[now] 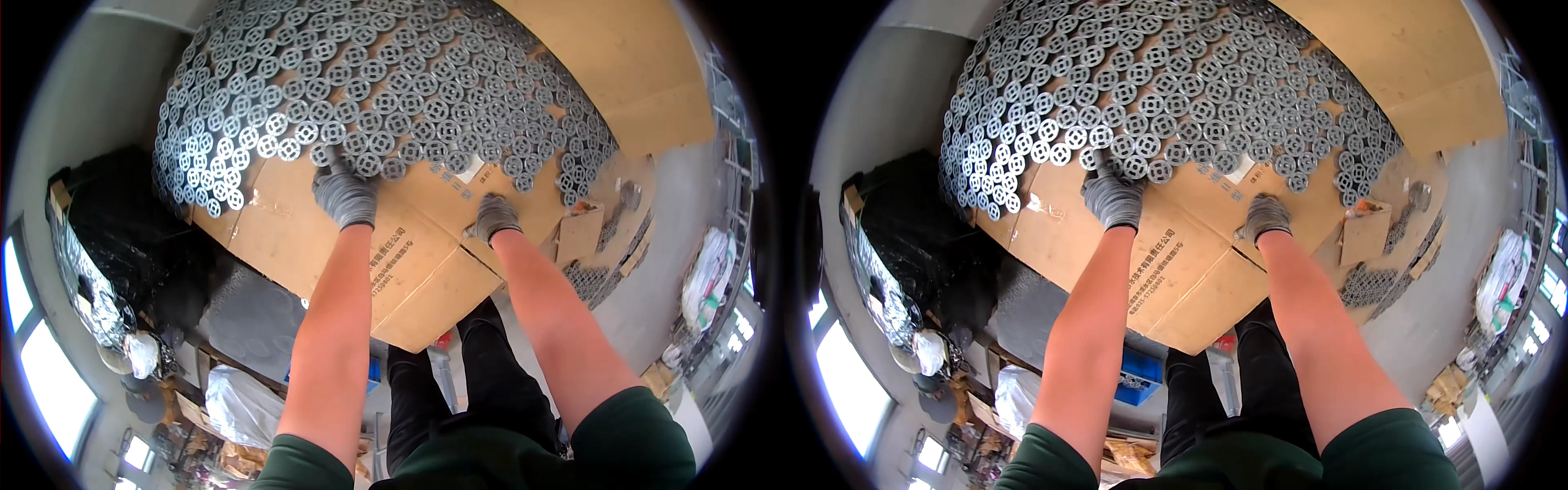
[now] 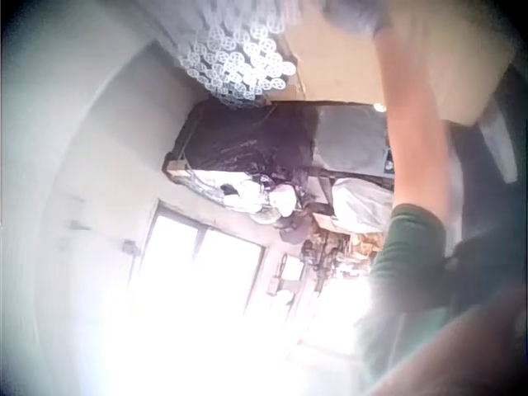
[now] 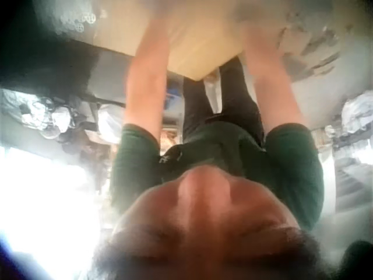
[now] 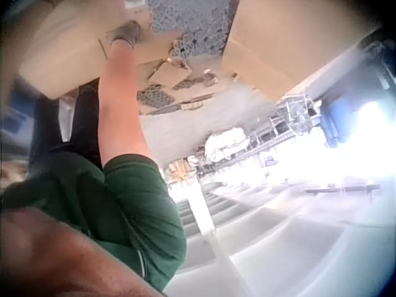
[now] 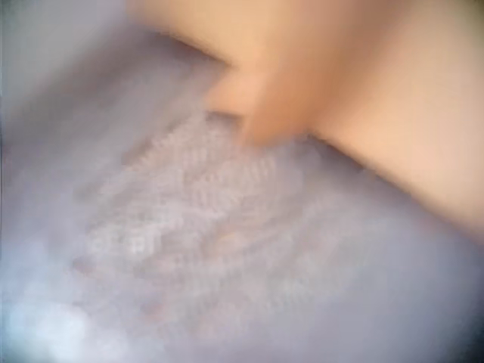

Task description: The person removes several sheets of cardboard to reveal a pile of circular stamped metal parts and then transfers groups of these parts into a blue plastic crate.

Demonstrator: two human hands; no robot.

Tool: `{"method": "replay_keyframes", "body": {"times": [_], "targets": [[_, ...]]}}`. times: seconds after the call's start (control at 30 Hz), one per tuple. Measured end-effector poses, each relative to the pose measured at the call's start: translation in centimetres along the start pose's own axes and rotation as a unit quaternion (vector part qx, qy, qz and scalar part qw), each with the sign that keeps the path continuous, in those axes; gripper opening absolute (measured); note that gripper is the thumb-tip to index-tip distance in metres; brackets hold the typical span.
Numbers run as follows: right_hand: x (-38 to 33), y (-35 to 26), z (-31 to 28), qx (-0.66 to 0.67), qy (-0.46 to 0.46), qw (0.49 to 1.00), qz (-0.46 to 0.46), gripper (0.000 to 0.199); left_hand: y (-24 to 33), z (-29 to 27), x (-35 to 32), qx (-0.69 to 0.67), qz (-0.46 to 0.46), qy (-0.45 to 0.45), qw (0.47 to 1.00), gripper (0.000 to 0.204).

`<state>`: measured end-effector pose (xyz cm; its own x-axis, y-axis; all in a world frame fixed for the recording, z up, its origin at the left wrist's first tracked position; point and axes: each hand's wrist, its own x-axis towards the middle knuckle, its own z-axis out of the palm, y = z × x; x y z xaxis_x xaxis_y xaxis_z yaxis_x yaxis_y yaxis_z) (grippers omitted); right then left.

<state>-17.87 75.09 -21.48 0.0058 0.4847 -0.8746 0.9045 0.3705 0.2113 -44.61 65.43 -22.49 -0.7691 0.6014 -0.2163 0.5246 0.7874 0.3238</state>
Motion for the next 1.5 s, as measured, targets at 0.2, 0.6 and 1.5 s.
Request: {"method": "replay_keyframes", "body": {"times": [0.2,0.6,1.5], "targets": [[-0.2,1.3,-1.2,0.029,-0.018,0.999,-0.022,0.092,2.5,-1.9,0.8,0.118,-0.020,-0.109,0.987,0.113],[-0.1,2.1,-1.1,0.042,-0.019,0.997,-0.061,0.087,5.4,-6.6,0.9,0.186,0.000,-0.142,0.972,0.101],[1.8,0.6,1.7,-0.016,0.035,0.997,-0.070,0.110,-20.6,-15.1,-37.9,-0.168,-0.474,-0.442,0.743,0.054]]}}
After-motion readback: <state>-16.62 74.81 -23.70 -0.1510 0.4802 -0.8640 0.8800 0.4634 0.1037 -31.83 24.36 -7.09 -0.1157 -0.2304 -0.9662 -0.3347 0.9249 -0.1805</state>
